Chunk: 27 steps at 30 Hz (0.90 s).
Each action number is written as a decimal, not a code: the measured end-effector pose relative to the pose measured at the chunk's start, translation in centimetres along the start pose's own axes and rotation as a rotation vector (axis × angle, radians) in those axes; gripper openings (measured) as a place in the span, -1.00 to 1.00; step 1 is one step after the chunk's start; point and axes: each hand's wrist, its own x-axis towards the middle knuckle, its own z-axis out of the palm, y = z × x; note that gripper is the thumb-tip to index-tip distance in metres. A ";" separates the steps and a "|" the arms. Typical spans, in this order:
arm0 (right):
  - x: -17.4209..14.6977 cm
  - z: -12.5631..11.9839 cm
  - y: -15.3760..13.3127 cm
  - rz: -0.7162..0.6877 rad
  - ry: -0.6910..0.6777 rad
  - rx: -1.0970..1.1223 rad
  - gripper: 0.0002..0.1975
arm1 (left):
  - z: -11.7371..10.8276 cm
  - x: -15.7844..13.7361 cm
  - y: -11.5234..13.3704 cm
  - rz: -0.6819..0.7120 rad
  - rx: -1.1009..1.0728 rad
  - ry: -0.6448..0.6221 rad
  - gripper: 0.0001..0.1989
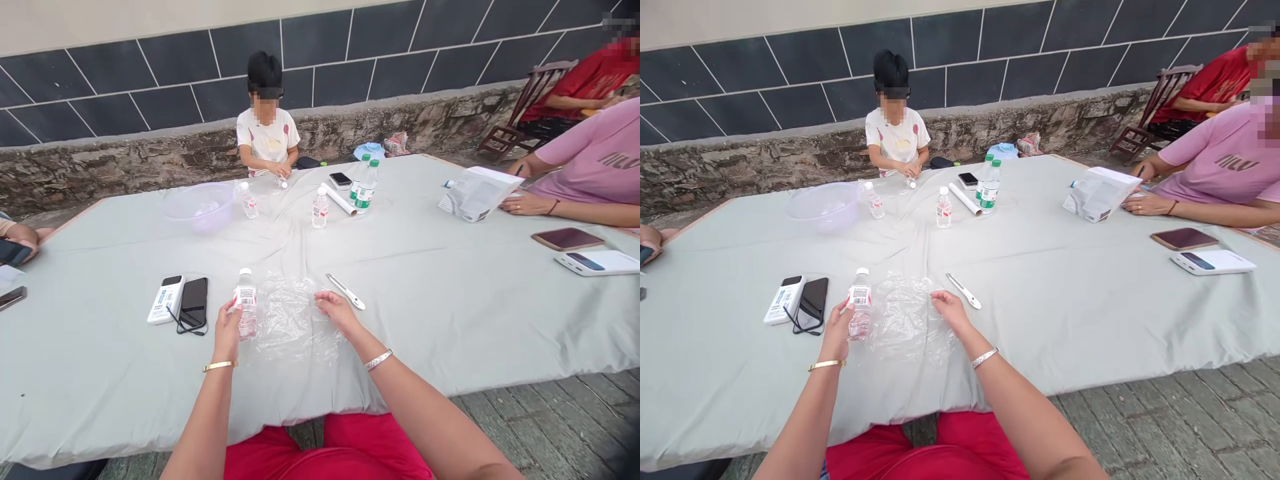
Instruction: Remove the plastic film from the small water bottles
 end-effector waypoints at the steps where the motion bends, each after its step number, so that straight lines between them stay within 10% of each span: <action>1: 0.2 0.5 0.2 -0.021 -0.015 -0.040 -0.78 | 0.8 -0.5 0.1 0.013 -0.071 -0.058 -0.41; 5: 0.7 2.1 0.4 -0.060 -0.088 -0.120 -0.71 | 5.1 -1.6 -1.1 -0.042 -0.082 -0.228 -0.39; 10: 0.2 3.9 -0.4 -0.228 0.009 -0.517 -0.49 | 7.8 -1.6 -3.1 0.078 0.446 -0.179 -0.43; 16: -0.2 4.3 -1.0 -0.311 0.101 -0.823 -0.40 | 4.4 -0.8 -2.4 0.384 0.925 -0.332 -0.54; 22: -0.9 1.2 -1.4 -0.313 0.203 -0.868 -0.61 | -0.5 -0.4 -3.9 0.324 1.258 -0.280 -0.49; 27: -1.2 1.4 -2.2 -0.081 0.052 -0.935 -0.09 | -1.1 0.3 -2.8 0.309 1.366 -0.231 -0.37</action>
